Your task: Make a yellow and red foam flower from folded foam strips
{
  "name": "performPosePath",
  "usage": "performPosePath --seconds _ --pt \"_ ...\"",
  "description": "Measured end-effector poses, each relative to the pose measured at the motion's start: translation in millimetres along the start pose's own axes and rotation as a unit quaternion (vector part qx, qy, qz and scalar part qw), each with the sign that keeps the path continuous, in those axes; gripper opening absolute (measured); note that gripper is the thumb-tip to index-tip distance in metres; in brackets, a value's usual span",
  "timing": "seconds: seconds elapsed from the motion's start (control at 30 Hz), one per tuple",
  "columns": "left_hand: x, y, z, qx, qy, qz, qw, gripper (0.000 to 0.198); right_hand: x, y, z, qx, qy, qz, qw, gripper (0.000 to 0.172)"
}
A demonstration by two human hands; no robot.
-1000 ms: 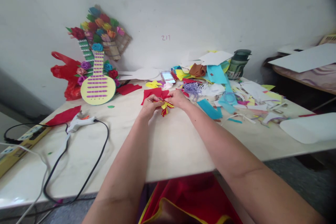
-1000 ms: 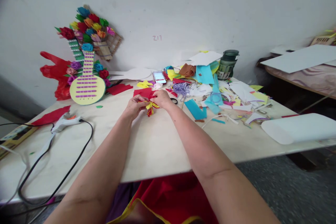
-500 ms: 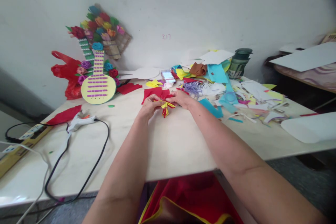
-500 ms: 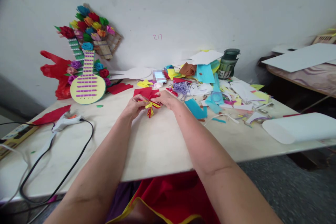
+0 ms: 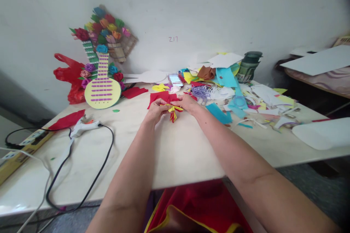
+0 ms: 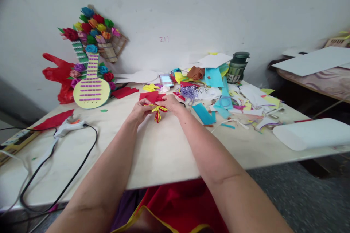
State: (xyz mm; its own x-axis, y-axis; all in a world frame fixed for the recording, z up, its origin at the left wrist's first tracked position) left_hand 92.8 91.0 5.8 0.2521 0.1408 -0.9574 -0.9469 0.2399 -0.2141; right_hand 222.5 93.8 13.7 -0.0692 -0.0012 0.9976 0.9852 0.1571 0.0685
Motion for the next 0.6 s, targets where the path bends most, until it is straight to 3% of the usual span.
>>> performPosePath --seconds 0.3,0.6 --pt "-3.9 -0.5 -0.3 -0.002 -0.022 0.004 1.000 0.035 1.0 0.6 0.8 -0.021 0.002 0.013 1.000 0.024" --pt "-15.6 -3.6 -0.3 0.016 -0.088 0.058 0.994 0.033 -12.2 -3.1 2.4 -0.027 -0.059 0.137 0.988 0.018"
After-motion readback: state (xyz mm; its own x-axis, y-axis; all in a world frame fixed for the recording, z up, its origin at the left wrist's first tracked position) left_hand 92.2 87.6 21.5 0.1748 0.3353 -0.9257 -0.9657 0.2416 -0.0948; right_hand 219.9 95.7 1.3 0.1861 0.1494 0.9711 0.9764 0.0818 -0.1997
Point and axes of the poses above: each hand's wrist, its own z-axis towards the middle knuckle, its own y-axis out of the back of the hand, x = y × z, the point moved 8 cm from there along z, towards the middle knuckle, and after that the axes turned 6 degrees about -y, right-handed, at the moved point
